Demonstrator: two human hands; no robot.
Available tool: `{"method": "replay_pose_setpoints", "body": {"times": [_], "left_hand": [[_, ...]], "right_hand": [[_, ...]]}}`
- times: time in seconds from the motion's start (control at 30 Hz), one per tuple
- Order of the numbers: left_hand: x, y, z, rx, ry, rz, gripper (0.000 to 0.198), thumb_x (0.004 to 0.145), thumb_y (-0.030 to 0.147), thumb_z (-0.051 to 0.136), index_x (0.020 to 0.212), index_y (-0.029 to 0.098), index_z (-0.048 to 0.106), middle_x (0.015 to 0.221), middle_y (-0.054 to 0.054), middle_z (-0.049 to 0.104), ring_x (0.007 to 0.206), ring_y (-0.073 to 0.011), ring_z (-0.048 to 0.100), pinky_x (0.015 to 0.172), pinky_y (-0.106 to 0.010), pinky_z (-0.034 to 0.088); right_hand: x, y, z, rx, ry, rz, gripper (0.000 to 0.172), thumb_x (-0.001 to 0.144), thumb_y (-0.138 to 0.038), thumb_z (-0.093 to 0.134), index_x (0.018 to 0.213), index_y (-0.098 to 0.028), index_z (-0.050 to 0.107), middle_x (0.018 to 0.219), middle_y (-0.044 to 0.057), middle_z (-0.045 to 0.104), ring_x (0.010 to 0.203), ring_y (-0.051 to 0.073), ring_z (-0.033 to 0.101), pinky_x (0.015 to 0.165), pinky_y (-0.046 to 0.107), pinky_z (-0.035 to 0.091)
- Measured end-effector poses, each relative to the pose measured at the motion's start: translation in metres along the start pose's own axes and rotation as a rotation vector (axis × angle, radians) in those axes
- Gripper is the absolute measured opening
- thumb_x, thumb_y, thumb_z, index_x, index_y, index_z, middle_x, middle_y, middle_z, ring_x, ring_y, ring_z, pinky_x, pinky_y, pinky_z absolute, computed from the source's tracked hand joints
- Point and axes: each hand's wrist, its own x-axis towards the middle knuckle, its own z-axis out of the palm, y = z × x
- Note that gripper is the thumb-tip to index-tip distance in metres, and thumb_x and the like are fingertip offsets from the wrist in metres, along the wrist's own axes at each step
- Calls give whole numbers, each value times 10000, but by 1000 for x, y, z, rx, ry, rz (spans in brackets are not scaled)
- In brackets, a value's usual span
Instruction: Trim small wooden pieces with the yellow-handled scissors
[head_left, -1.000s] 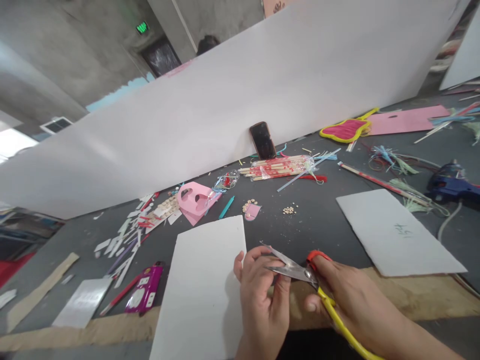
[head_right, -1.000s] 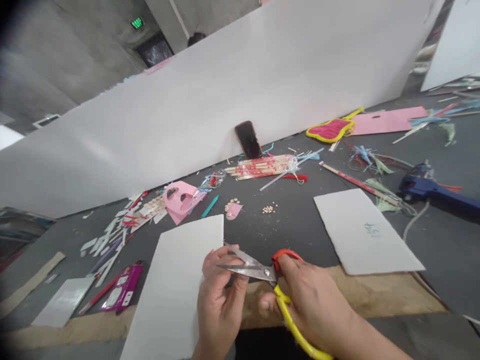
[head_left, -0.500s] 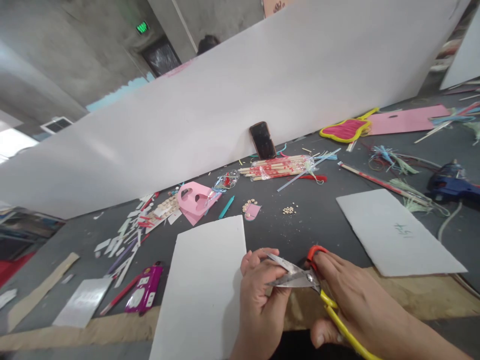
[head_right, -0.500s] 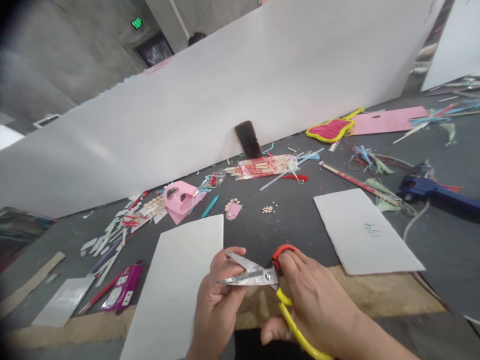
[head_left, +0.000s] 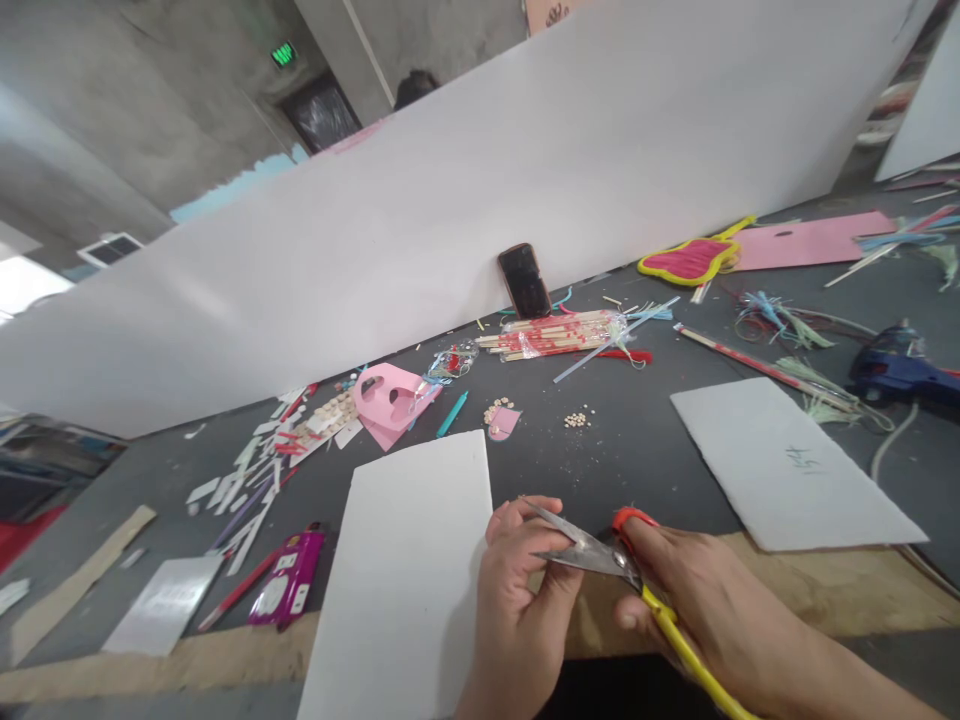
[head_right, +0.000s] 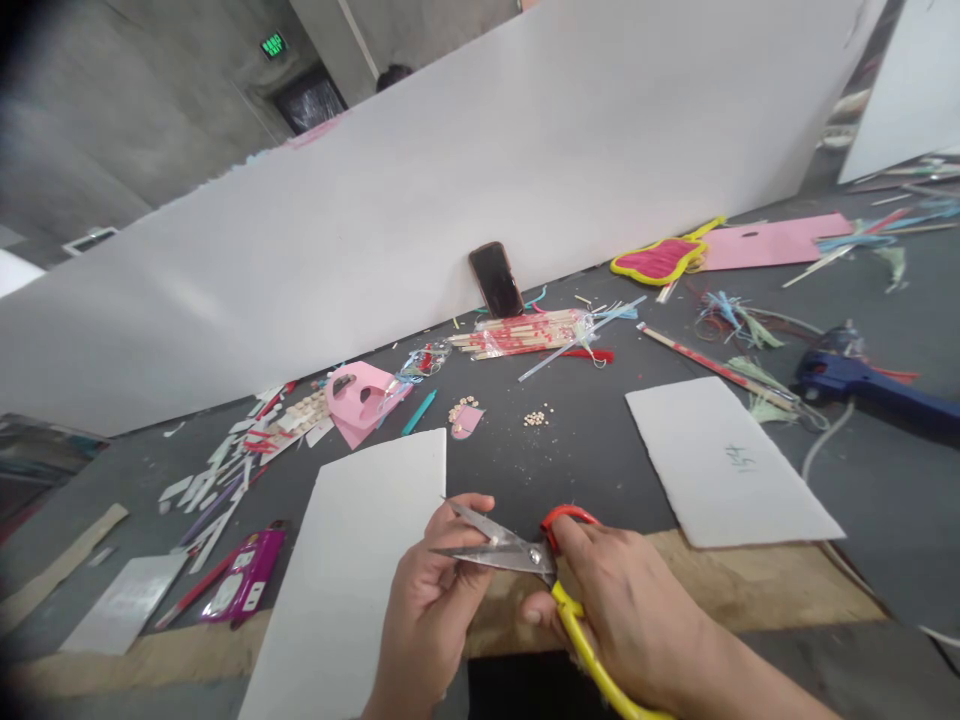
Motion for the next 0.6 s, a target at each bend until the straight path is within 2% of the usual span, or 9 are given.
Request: {"method": "replay_pose_setpoints", "body": {"times": [0.2,0.33,0.43,0.53,0.6], "left_hand": [[-2,-3,3,123,37,67,145,866,231,500,784,205,617,839,-66,677,1057,-252,554,941,-452,407],[0,-3,1,383,73,169,143,857,160,490,795,223,603,813,-21,691,1044,-249,565,1028,-534,239],[-1,-5,1,476,108,225,167,842,115,472,785,225,583,780,-3,692,1045,-247,563,1031,-548,188],[-2,-6,2,453,93,205,160,834,120,474,765,228,570,776,-6,691,1041,-249,558,1022,-547,192],[-2,-6,3,421,65,175,166,837,125,474,750,230,569,782,-8,692,1045,-252,552,1020,-558,185]], "right_hand": [[-1,0,4,6,28,40,188,871,-407,460,862,-223,425,667,19,604,503,160,536,472,250,343],[0,2,6,-7,55,50,213,855,-404,480,924,-210,424,692,29,598,573,194,575,516,274,397],[2,3,5,-69,98,-8,316,803,-464,564,918,-207,420,732,45,580,633,220,584,553,301,428],[2,1,2,-121,131,-57,481,713,-578,637,919,-200,422,761,60,567,656,234,575,573,328,447],[2,0,1,-131,125,-53,519,688,-613,646,916,-200,430,764,59,562,655,230,566,580,336,452]]}}
